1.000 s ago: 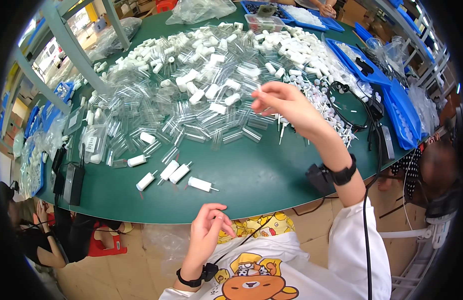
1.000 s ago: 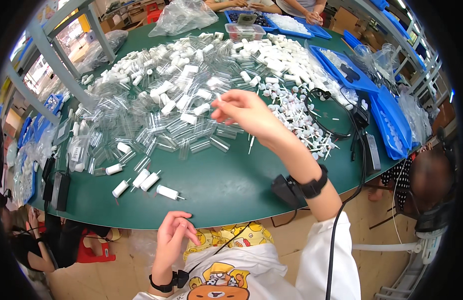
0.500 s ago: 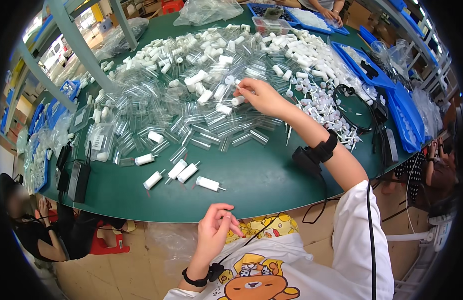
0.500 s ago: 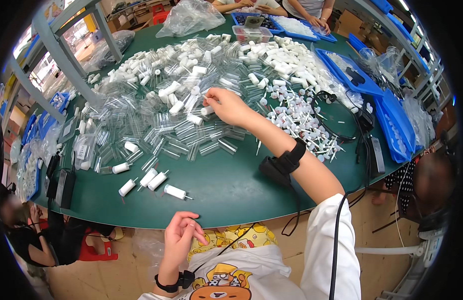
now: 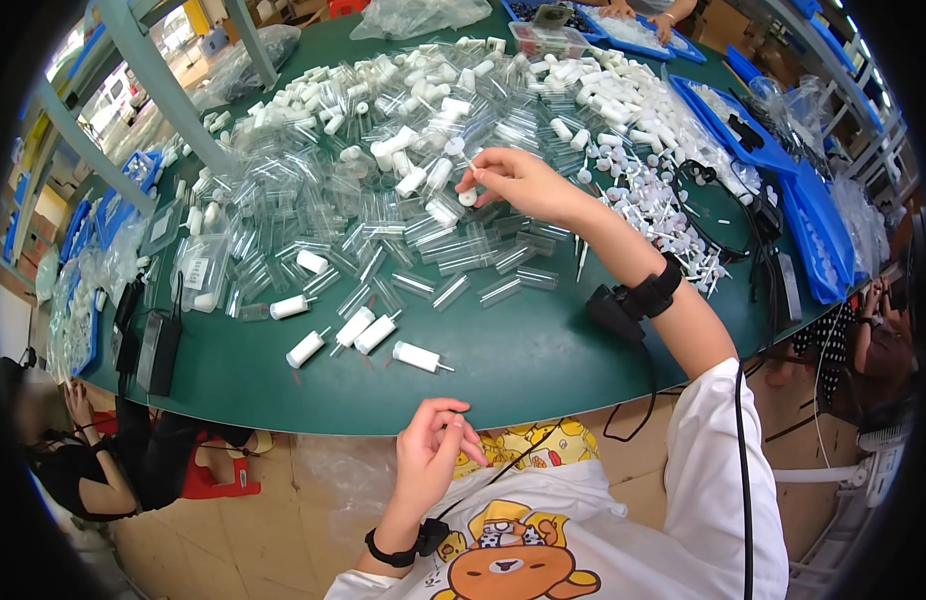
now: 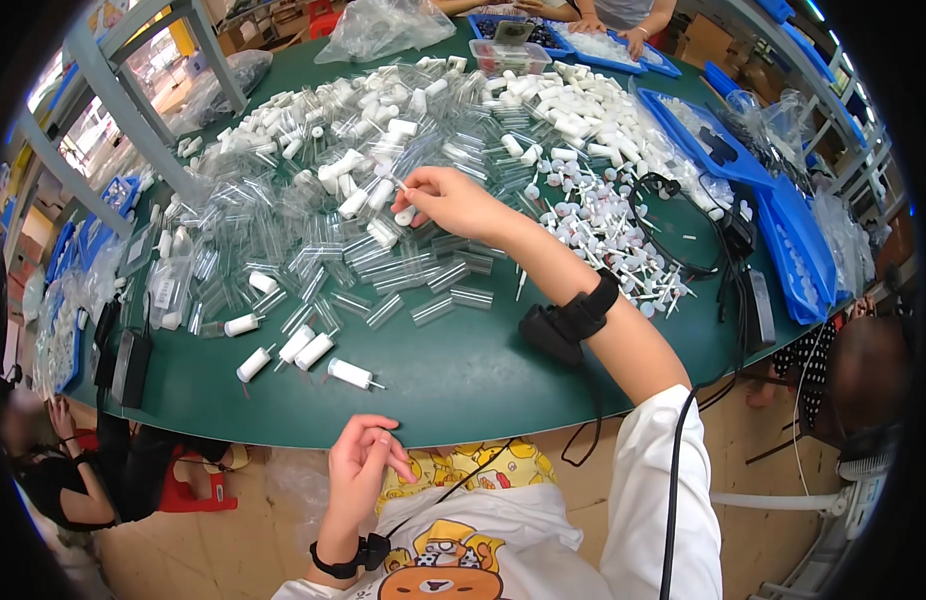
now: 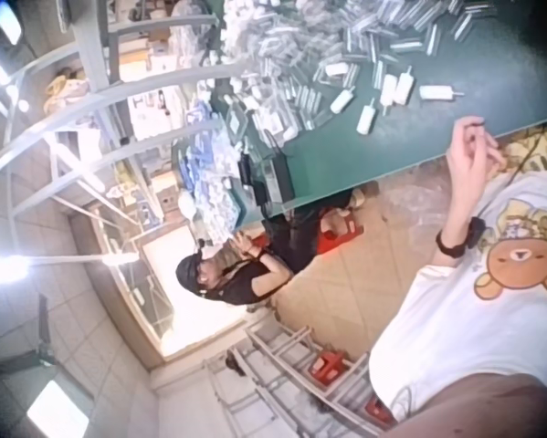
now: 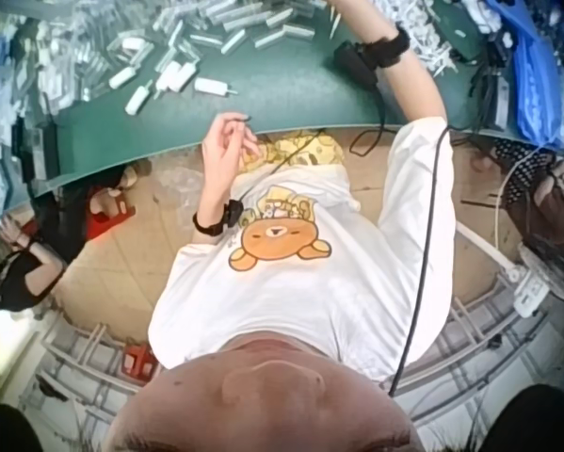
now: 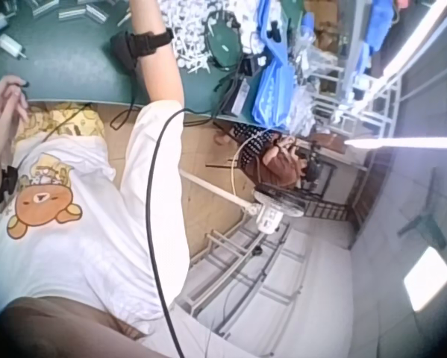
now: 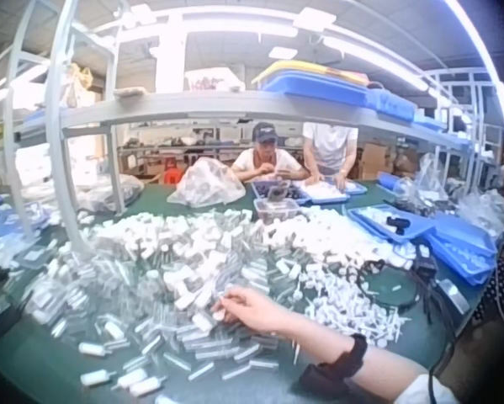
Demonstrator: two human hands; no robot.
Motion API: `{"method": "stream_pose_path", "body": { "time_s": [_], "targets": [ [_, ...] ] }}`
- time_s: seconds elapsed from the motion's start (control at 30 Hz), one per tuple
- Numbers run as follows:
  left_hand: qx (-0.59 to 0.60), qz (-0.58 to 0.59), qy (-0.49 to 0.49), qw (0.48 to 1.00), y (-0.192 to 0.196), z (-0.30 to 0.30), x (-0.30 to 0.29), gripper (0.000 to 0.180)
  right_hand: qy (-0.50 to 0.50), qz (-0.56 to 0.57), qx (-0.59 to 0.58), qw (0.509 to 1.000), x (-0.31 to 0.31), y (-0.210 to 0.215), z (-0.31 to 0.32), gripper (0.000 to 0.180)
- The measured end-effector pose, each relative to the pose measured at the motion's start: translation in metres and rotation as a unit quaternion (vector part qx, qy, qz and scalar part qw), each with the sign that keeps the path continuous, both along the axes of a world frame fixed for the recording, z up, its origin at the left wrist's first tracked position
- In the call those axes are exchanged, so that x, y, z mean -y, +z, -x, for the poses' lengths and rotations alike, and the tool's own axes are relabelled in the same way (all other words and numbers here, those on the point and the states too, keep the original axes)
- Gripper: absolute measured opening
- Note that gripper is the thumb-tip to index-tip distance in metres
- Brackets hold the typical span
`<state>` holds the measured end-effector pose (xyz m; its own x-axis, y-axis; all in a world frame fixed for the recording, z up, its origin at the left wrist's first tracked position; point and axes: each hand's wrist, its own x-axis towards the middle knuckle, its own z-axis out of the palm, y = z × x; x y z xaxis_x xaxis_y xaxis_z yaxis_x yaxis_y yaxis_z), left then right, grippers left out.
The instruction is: Assembling small white and clear plastic tubes and plunger components on a workbench.
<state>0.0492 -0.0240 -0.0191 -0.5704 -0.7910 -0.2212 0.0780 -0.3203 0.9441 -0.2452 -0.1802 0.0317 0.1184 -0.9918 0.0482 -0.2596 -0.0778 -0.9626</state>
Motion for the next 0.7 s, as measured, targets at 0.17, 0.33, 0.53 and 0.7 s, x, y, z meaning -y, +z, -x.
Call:
{"method": "stream_pose_path", "body": {
  "time_s": [0.17,0.33,0.53,0.7],
  "targets": [
    [0.001,0.0,-0.013,1.0,0.005,0.002,0.002,0.017,-0.088,-0.052,-0.033,0.994,-0.041,0.037,-0.01,0.02],
    [-0.034,-0.047,-0.034,0.998,0.017,0.002,0.01,0.025,-0.069,0.021,0.086,0.994,-0.111,0.05,-0.044,0.021],
    [-0.159,-0.097,-0.038,0.982,0.023,0.023,0.018,0.035,-0.022,-0.107,0.252,0.961,-0.192,0.021,-0.081,0.021],
    [-0.097,-0.061,-0.068,0.991,0.02,0.033,0.016,0.034,-0.045,-0.124,0.332,0.934,-0.213,-0.008,-0.087,0.021]
  ]
}}
